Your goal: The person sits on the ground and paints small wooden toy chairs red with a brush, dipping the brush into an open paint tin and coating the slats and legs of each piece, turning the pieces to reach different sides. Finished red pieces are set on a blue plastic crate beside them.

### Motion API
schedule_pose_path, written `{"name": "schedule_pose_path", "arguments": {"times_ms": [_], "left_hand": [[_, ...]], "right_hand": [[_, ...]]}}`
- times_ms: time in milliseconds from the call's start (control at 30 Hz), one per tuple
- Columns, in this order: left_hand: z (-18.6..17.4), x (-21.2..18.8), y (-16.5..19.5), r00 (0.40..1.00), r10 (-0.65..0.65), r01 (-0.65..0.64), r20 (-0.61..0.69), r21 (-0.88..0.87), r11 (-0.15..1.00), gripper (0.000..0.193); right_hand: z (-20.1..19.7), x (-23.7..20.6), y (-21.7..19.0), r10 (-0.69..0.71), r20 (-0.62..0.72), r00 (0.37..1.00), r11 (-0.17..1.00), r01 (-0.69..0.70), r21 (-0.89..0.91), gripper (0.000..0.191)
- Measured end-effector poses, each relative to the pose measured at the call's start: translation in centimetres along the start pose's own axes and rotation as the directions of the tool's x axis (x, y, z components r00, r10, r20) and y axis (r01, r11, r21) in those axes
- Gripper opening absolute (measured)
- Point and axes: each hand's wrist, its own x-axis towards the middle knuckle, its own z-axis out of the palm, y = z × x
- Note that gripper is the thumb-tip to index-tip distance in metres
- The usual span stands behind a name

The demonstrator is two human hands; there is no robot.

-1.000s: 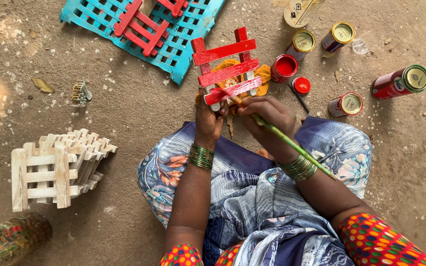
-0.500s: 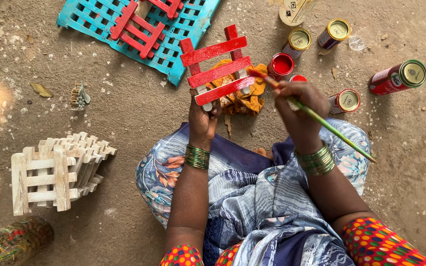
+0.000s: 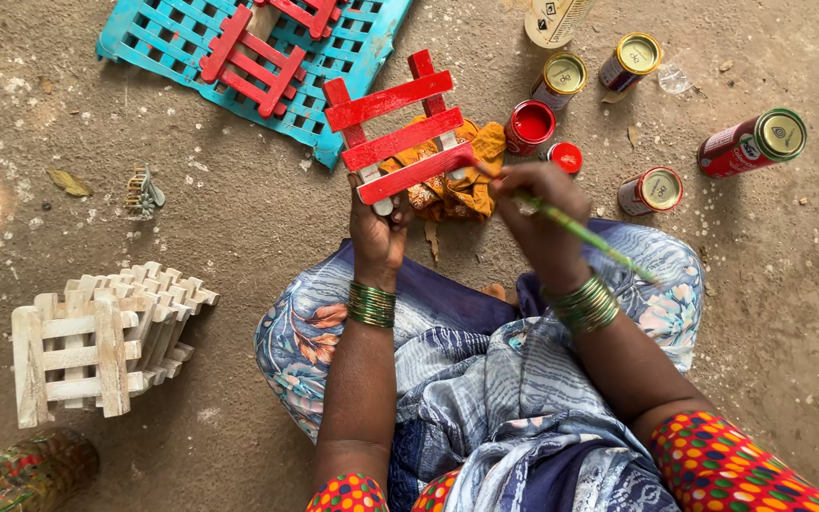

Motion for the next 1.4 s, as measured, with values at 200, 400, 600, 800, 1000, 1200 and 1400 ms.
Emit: {"name": "schedule_pose_path", "arguments": {"times_ms": [200, 400, 600, 800, 1000, 1200, 1400], "left_hand": [[-0.2, 0.0, 0.5, 0.999, -0.015, 0.016, 0.038, -0.021, 1.0, 0.049], [-0.3, 0.0, 0.9, 0.998, 0.05, -0.054, 0.041, 0.106, 0.993, 0.049], [-0.1, -0.6, 2.1, 0.991, 0.102, -0.125, 0.083, 0.362, 0.924, 0.063], [0.1, -1.0, 2.5, 0.993, 0.027, -0.061, 0.112, 0.316, 0.947, 0.062], [0.1, -1.2, 2.4, 0.996, 0.014, -0.036, 0.085, 0.267, 0.963, 0.057], [0.0, -1.1, 2.2, 0.994, -0.005, -0.023, 0.109, 0.255, 0.967, 0.058], [-0.5, -1.1, 2.5, 0.995, 0.041, -0.068, 0.095, 0.299, 0.952, 0.06]], "right_hand": [[-2.7, 0.5, 3.3, 0.128, -0.104, 0.986, 0.989, -0.135, -0.063, 0.018], [-3.6, -0.2, 2.7, 0.208, -0.128, 0.97, 0.922, -0.151, 0.357, 0.02], [-3.7, -0.4, 2.4, 0.371, 0.021, 0.928, 0.703, -0.295, 0.648, 0.021], [-3.3, -0.4, 2.7, 0.377, 0.032, 0.926, 0.661, -0.293, 0.691, 0.022], [-3.7, -0.9, 2.4, 0.362, 0.033, 0.932, 0.672, -0.285, 0.684, 0.023], [-3.7, -0.7, 2.3, 0.318, 0.113, 0.941, 0.753, -0.323, 0.573, 0.019], [-4.8, -0.3, 4.2, 0.344, 0.023, 0.939, 0.78, -0.299, 0.55, 0.018]]}}
